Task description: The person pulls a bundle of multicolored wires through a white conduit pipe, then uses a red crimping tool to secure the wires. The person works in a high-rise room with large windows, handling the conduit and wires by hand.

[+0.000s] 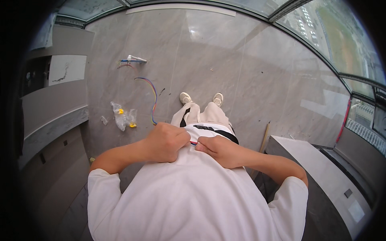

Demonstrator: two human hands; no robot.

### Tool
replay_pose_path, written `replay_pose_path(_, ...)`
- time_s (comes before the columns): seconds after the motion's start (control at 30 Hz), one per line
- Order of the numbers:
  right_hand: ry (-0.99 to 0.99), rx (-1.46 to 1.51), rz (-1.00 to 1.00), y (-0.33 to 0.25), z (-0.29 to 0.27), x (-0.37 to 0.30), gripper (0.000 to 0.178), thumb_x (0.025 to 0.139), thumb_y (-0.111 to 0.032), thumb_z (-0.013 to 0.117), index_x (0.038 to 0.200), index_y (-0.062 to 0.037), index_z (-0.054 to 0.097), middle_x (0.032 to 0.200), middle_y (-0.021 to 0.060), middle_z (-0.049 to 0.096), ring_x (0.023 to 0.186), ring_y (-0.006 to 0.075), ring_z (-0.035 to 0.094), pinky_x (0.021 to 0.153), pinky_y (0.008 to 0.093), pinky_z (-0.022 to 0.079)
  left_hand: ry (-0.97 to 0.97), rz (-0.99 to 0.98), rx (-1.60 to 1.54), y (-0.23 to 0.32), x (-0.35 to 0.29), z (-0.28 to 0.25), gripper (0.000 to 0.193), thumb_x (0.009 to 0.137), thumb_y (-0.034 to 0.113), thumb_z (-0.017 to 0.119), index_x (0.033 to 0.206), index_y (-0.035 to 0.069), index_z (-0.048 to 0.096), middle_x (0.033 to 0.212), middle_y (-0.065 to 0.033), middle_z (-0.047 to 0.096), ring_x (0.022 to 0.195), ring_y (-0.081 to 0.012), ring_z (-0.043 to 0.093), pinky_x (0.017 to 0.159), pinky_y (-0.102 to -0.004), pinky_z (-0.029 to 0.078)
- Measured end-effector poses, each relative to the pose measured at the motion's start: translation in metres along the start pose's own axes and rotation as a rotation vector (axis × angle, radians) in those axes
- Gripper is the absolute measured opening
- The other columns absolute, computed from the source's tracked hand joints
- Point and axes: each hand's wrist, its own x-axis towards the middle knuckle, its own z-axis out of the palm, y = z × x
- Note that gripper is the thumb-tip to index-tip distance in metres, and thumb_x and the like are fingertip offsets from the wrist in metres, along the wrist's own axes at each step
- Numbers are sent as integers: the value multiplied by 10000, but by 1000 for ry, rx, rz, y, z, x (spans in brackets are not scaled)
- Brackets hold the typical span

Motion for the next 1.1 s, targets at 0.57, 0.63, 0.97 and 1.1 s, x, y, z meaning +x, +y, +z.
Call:
replay_pose_path(0.57,6,88,174,-10,-36,10,393,1101,-363,435,925,-46,587,845,78,594,821,215,541,796,350,452,-56,-67,-60,-16,14,-31,154,825,82,735,746,62,604,647,-77,561,560,-289,572,512,-425,417)
replay_pose_path(0.63,29,-25,150,-13,-39,14,330,1085,-321,487,947,-42,596,838,53,594,820,202,555,770,344,453,-65,-96,-51,-14,17,-29,116,820,51,732,758,51,633,648,-92,577,549,-293,561,514,-399,417)
replay_pose_path(0.97,1081,-459,-603,-9,-74,-10,316,967,-261,686,1196,-53,619,1175,137,594,1104,335,574,942,423,473,704,-480,-444,-10,48,-26,127,1002,102,643,993,-13,697,696,-4,606,602,-58,506,528,-251,400)
replay_pose_path(1.1,974,889,-513,-18,-118,33,595,1062,-457,507,1420,13,432,1394,163,480,1243,311,549,1062,452,441,613,-570,-769,0,71,-8,143,1014,106,616,1042,-16,685,707,-6,618,590,-51,505,527,-216,398)
